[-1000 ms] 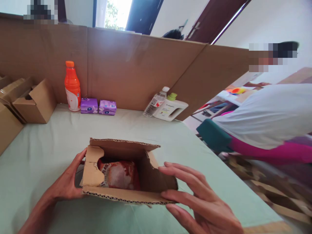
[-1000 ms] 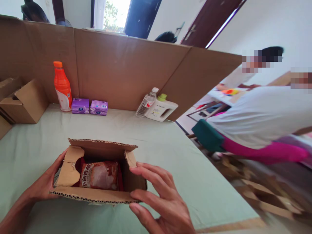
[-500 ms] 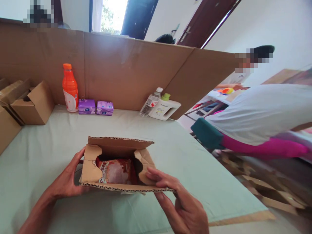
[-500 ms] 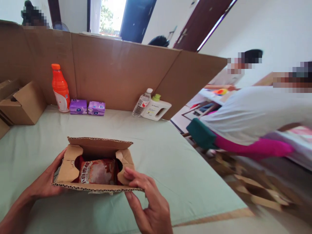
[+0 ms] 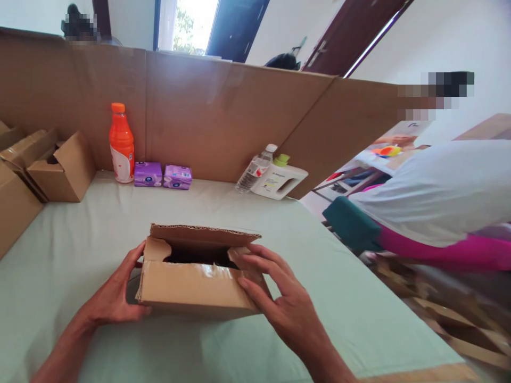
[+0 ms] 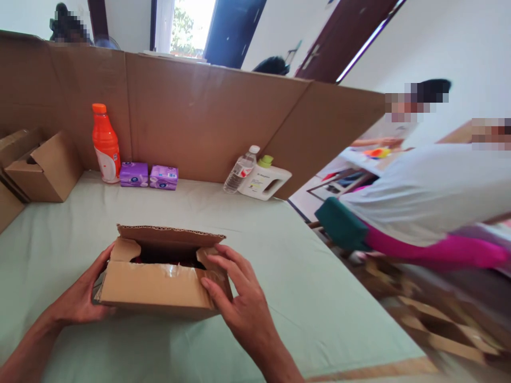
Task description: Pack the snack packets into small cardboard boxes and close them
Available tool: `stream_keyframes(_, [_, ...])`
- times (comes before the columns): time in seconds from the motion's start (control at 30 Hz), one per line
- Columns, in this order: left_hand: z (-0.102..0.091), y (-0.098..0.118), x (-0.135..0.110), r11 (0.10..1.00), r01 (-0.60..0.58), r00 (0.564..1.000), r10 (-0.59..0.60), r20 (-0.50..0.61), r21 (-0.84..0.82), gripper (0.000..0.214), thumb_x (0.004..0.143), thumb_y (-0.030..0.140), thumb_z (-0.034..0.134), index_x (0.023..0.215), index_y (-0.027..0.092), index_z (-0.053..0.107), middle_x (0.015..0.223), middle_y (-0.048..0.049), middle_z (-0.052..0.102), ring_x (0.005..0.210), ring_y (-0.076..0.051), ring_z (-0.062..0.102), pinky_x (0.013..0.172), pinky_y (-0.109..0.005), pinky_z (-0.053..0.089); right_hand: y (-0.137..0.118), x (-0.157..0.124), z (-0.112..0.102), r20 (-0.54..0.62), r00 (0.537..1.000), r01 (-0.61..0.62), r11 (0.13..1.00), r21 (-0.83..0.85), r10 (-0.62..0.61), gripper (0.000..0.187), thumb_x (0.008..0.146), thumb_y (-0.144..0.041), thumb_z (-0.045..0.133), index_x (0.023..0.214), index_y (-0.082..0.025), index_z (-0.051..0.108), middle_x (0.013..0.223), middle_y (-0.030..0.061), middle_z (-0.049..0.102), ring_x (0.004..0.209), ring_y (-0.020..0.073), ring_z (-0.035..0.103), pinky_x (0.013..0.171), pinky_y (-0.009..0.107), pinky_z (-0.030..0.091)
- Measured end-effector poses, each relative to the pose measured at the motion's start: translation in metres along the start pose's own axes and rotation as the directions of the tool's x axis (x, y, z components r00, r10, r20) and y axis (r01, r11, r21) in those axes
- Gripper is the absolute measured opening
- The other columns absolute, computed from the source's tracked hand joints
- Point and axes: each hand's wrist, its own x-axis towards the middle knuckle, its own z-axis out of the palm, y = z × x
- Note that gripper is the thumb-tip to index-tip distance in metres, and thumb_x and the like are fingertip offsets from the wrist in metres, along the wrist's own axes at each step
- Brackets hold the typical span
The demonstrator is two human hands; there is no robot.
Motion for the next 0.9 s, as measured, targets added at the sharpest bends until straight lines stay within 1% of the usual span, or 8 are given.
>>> stream_keyframes(0.17, [0.0,-0.002,-0.001,0.999,0.026,1.0,-0.026,-0.006,0.032,0.115,0.076,0.051,0.079,0.162,0.032,0.005,0.166,-0.0137,0.024,0.149,-0.043,0.029,0.118,-0.059,0.035,0.002,0.003,-0.001,0.045,0.999,-0.002,1.0,0.003,0.002,0.034,0.095,-0.037,0.062,0.128,-0.027,0.06,0.139,0.0122,0.058,0.126,0.0301,0.059,0.102,0.053,0.054])
stream_keyframes(0.27, [-0.001,-0.003,-0.002,0.998,0.025,1.0,-0.025,-0.008,0.063,0.117,0.076,0.049,0.079,0.162,0.03,0.003,0.166,-0.0143,0.025,0.148,-0.043,0.031,0.117,-0.059,0.036,0.0,0.007,-0.003,-0.008,1.0,0.002,0.999,-0.044,-0.003,0.056,0.093,-0.039,0.066,0.144,-0.028,0.048,0.146,0.0144,0.051,0.133,0.0338,0.052,0.105,0.057,0.05])
stream_keyframes(0.33, [-0.001,-0.002,-0.001,0.998,0.026,1.0,-0.026,-0.007,0.061,0.118,0.076,0.049,0.079,0.162,0.03,0.002,0.165,-0.0146,0.026,0.148,-0.043,0.032,0.117,-0.06,0.036,0.0,0.012,-0.004,0.004,0.999,0.04,0.997,-0.073,-0.04,0.067,0.093,-0.04,0.065,0.153,-0.029,0.037,0.151,0.0148,0.047,0.138,0.0349,0.047,0.107,0.058,0.047])
stream_keyframes(0.47, [0.0,0.002,-0.001,0.998,0.026,1.0,-0.026,-0.014,0.062,0.115,0.076,0.05,0.079,0.162,0.031,0.005,0.165,-0.0138,0.027,0.148,-0.043,0.031,0.118,-0.061,0.035,0.004,0.021,-0.005,-0.019,0.995,0.096,0.991,-0.098,-0.098,0.075,0.093,-0.04,0.066,0.157,-0.029,0.03,0.141,0.0146,0.056,0.13,0.0337,0.054,0.102,0.054,0.049])
stream_keyframes(0.57, [-0.001,0.005,-0.001,0.996,0.02,0.999,-0.018,-0.028,0.084,0.111,0.076,0.052,0.078,0.162,0.033,0.01,0.165,-0.0124,0.026,0.149,-0.043,0.029,0.119,-0.062,0.031,0.008,0.022,-0.006,-0.034,0.989,0.141,0.984,-0.109,-0.146,0.056,0.093,-0.039,0.065,0.146,-0.029,0.048,0.119,0.011,0.065,0.111,0.0304,0.061,0.093,0.05,0.05])
stream_keyframes(0.67, [-0.002,0.004,-0.002,0.995,0.011,1.0,-0.008,-0.025,0.096,0.109,0.077,0.048,0.079,0.161,0.036,0.011,0.167,-0.0096,0.023,0.151,-0.043,0.025,0.121,-0.061,0.03,0.009,0.021,-0.009,0.1,0.976,0.199,0.978,-0.068,-0.192,0.032,0.099,-0.043,0.052,0.124,-0.028,0.066,0.115,0.0084,0.066,0.105,0.0278,0.063,0.089,0.047,0.049])
stream_keyframes(0.77, [-0.002,0.001,-0.002,0.995,0.007,1.0,-0.006,-0.013,0.099,0.111,0.077,0.043,0.08,0.161,0.038,0.008,0.168,-0.0084,0.02,0.152,-0.042,0.025,0.121,-0.06,0.031,0.006,0.02,-0.012,0.187,0.962,0.212,0.977,-0.037,-0.201,0.035,0.102,-0.042,0.043,0.121,-0.027,0.068,0.121,0.0073,0.068,0.11,0.0274,0.063,0.089,0.046,0.047])
stream_keyframes(0.9, [-0.002,0.0,-0.003,0.995,0.013,1.0,-0.011,-0.024,0.095,0.11,0.077,0.045,0.078,0.162,0.033,0.009,0.168,-0.0115,0.02,0.15,-0.043,0.027,0.121,-0.061,0.031,0.001,0.022,-0.011,0.215,0.959,0.206,0.975,-0.081,-0.185,0.029,0.099,-0.04,0.052,0.118,-0.026,0.069,0.122,0.0081,0.07,0.112,0.0284,0.063,0.093,0.048,0.046])
